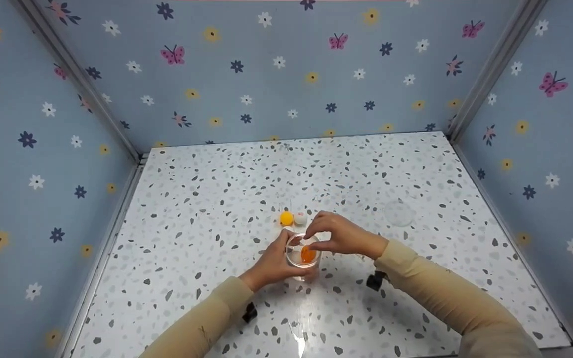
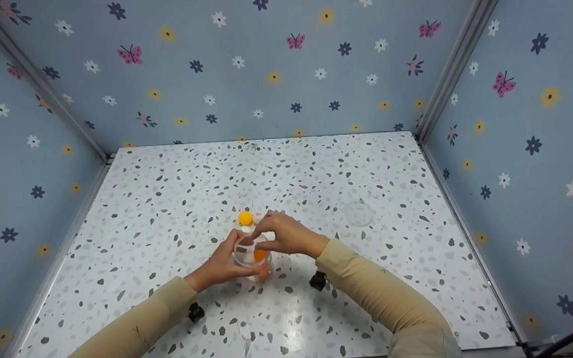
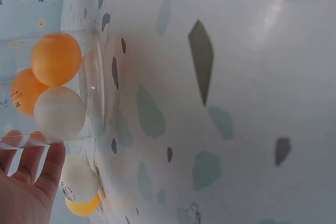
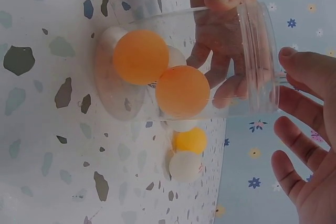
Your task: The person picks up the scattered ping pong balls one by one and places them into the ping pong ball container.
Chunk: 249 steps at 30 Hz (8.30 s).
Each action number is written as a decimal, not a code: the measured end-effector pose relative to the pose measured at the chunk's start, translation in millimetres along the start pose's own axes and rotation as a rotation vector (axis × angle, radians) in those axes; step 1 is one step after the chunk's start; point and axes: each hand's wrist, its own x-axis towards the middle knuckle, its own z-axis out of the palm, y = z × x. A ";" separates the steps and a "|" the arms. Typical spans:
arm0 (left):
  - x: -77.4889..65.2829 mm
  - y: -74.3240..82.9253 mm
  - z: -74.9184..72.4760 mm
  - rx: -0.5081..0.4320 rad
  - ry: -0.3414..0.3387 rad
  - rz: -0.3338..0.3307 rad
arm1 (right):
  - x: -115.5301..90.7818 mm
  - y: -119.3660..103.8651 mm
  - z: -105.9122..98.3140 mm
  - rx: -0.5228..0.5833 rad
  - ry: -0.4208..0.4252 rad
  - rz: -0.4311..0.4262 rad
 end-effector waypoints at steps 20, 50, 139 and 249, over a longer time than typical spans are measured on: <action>0.6 -0.8 -0.1 -0.015 -0.001 0.012 | 4.3 12.2 -7.0 0.059 0.204 0.025; 0.1 0.1 1.4 -0.019 -0.010 -0.020 | 0.4 43.5 3.5 0.125 0.386 0.182; -0.9 0.2 -0.4 -0.020 -0.001 -0.008 | 47.7 99.2 58.8 0.071 0.030 0.569; 1.2 -0.8 0.6 -0.003 -0.011 0.017 | 2.4 2.6 8.0 0.147 0.203 0.143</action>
